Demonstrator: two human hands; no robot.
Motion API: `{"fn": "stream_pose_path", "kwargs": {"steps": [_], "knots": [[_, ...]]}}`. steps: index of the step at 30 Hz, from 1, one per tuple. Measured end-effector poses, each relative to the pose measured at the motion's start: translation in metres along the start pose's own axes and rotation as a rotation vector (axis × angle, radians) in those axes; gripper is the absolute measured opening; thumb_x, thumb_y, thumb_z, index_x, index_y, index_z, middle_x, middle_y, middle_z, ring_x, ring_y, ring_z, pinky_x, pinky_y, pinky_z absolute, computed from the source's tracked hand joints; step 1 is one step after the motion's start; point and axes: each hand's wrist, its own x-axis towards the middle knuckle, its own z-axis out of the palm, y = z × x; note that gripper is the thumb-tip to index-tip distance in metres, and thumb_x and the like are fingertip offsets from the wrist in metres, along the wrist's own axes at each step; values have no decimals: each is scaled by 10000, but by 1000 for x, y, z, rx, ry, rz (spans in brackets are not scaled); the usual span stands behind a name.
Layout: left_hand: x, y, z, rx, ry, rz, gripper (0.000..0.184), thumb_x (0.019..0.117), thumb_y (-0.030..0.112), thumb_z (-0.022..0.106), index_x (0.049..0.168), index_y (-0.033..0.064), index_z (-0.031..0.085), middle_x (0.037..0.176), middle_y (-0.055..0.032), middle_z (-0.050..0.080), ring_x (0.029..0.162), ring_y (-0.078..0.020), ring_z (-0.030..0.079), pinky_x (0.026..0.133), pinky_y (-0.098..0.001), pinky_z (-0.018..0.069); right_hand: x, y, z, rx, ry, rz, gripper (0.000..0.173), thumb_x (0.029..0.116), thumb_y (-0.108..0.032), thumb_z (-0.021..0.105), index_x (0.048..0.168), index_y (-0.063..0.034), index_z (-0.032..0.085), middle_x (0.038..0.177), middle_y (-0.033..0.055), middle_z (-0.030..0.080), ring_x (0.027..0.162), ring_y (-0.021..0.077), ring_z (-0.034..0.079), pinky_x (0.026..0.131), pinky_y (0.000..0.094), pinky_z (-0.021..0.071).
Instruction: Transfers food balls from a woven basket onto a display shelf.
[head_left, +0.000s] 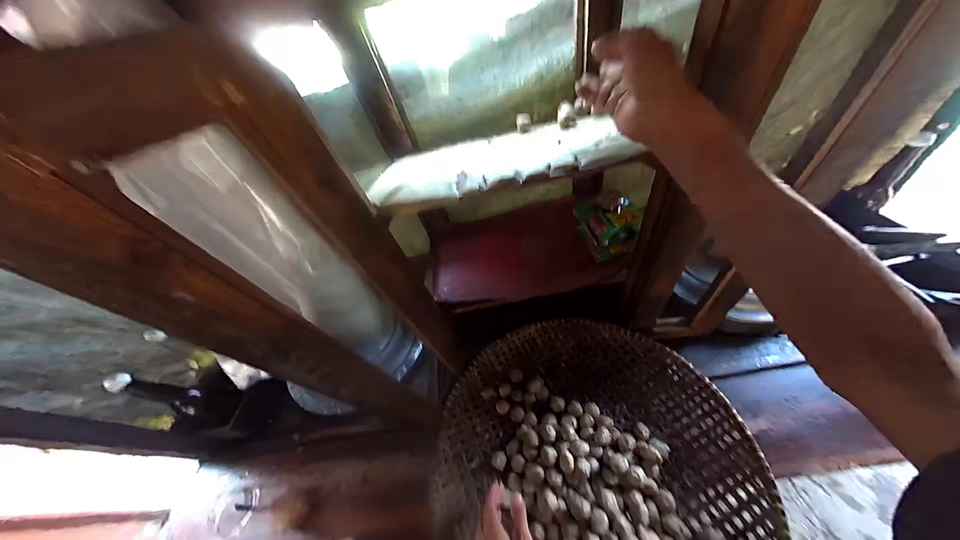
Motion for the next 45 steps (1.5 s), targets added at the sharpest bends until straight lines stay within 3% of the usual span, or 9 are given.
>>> {"fn": "stream_pose_path", "kwargs": {"steps": [4, 7, 10, 14, 25, 30, 35, 39, 45], "knots": [[-9, -2, 2, 67, -30, -28, 594, 1035, 351, 552, 1442, -79, 505, 1406, -296, 573, 1303, -442, 565, 1093, -576, 458, -158, 50, -55, -307, -410, -148, 356, 1046, -155, 515, 1384, -44, 525, 1291, 85, 650, 1090, 182, 693, 882, 352, 621], [-9, -3, 7, 104, -1, -31, 628, 1013, 385, 563, 1439, -74, 510, 1412, -319, 545, 1291, -474, 550, 1035, -584, 488, -255, 151, -130, -749, -608, 151, 510, 996, -279, 637, 1448, -66, 533, 1399, 129, 619, 1210, 235, 652, 978, 417, 577], [-7, -1, 13, 183, 11, -71, 707, 990, 414, 596, 1473, -85, 461, 1481, -366, 459, 1367, -583, 422, 1114, -674, 362, -312, 254, -193, -1038, -618, 508, 866, 935, -485, 706, 1586, -37, 352, 1599, 260, 378, 1454, 462, 387, 1160, 616, 366], [3, -9, 34, 165, 85, -93, 711, 961, 413, 642, 1458, -71, 487, 1453, -367, 476, 1359, -578, 423, 1129, -679, 327, -362, 300, -207, -1202, -522, 629, 1010, 840, -664, 714, 1601, -108, 350, 1606, 280, 325, 1469, 521, 302, 1083, 702, 371], [9, 0, 52, -35, 120, -114, 553, 974, 359, 642, 1330, -62, 605, 1326, -340, 562, 1248, -479, 544, 1044, -592, 453, -384, 310, -171, -913, -417, 787, 764, 829, -543, 776, 1481, -254, 505, 1249, 169, 690, 1100, 381, 677, 921, 625, 513], [10, 19, 52, -115, 111, -216, 519, 991, 300, 651, 1357, -61, 587, 1361, -385, 507, 1267, -529, 500, 1050, -628, 428, -387, 318, -168, -317, -191, 873, 561, 885, -241, 747, 1391, -98, 551, 1218, 149, 653, 1063, 243, 646, 894, 454, 543], [9, 32, 65, -229, 143, -291, 493, 1000, 226, 638, 1372, -88, 559, 1378, -417, 464, 1274, -533, 467, 1058, -604, 412, -377, 302, -159, 300, -7, 1168, 214, 1042, -250, 458, 1052, -114, 624, 772, 67, 674, 580, 135, 639, 483, 273, 533], [10, 26, 67, -234, 139, -284, 476, 1029, 213, 586, 1389, -93, 529, 1379, -404, 468, 1281, -505, 473, 1071, -580, 414, -354, 284, -157, 674, -90, 1165, 299, 1044, -275, 398, 1107, -81, 618, 874, 128, 701, 647, 186, 690, 550, 295, 594], [13, 14, 67, -332, 136, -280, 484, 1002, 203, 585, 1379, -97, 543, 1318, -340, 523, 1158, -389, 558, 990, -504, 486, -292, 217, -133, 596, -445, 1054, 268, 1006, -261, 485, 1181, -116, 627, 980, 113, 701, 655, 140, 678, 498, 232, 551]]}}
